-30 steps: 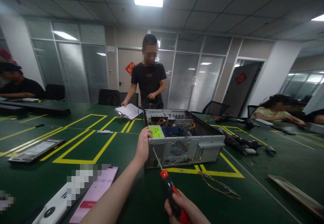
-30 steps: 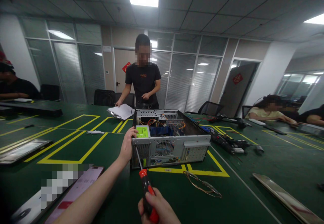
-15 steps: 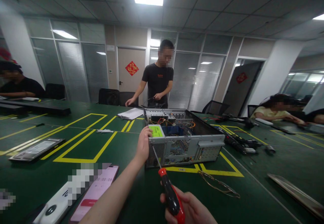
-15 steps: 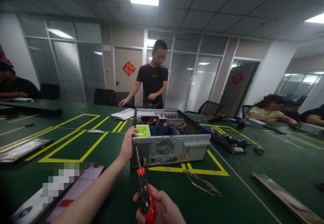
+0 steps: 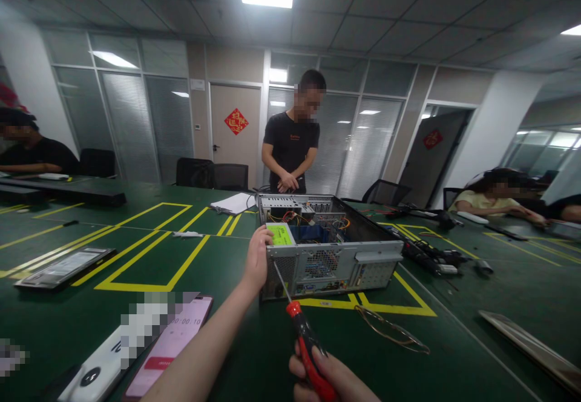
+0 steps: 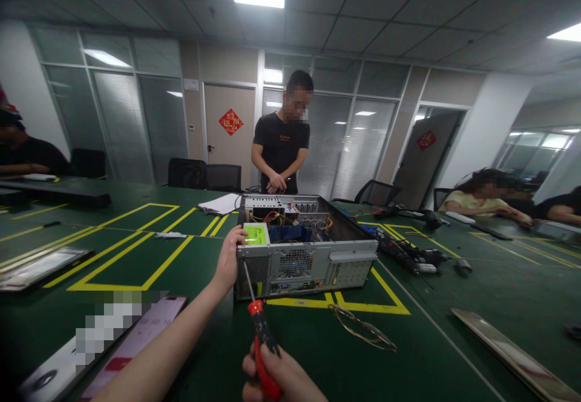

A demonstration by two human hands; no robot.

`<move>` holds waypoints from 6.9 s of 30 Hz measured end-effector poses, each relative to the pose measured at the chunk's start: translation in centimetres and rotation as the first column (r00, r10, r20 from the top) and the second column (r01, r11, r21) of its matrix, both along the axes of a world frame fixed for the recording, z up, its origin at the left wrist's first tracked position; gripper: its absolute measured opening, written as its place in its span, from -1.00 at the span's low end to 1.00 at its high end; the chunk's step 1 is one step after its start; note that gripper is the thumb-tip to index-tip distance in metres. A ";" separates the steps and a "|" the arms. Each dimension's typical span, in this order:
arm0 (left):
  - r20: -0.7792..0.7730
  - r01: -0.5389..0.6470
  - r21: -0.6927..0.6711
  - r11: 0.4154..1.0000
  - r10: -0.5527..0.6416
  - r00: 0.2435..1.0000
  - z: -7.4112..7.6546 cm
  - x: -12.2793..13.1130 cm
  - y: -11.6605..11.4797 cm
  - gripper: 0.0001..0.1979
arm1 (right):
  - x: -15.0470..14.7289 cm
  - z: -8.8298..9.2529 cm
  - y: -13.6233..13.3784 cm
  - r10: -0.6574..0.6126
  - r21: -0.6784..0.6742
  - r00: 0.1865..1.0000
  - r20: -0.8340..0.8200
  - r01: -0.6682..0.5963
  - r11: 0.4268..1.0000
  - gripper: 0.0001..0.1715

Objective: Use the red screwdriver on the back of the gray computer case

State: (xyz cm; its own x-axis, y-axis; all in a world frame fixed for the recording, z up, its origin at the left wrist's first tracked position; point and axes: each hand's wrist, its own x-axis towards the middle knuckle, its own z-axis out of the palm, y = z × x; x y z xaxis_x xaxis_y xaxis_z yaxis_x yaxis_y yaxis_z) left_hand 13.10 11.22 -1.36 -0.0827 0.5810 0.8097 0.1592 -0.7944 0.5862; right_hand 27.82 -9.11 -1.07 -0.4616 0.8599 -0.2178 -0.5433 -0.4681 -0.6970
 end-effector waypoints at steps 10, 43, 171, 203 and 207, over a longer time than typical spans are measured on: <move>-0.003 -0.003 0.000 1.000 0.003 1.000 -0.1 0.0 0.1 -0.54 | 0.2 -1.1 0.6 0.045 0.035 0.999 -0.009 -0.044 0.998 -0.23; -0.005 -0.001 -0.006 1.000 0.001 1.000 -0.2 0.0 0.2 -0.52 | 0.7 0.5 0.3 -0.126 -0.028 0.941 0.313 0.141 0.990 -0.27; 0.011 0.011 -0.007 1.000 -0.011 1.000 -0.3 0.1 0.2 -0.54 | -1.7 5.0 -0.9 -0.922 0.630 -0.231 0.311 -0.676 0.382 -0.63; 0.008 0.023 -0.006 1.000 -0.023 1.000 -0.3 -0.1 0.3 -0.55 | -2.0 0.2 1.9 0.250 -0.084 0.967 0.055 -0.245 0.966 -0.53; 0.010 0.027 -0.017 0.999 -0.027 1.000 -0.3 -0.1 0.3 -0.54 | -1.5 1.0 1.5 0.197 -0.145 0.980 0.023 -0.192 0.971 -0.49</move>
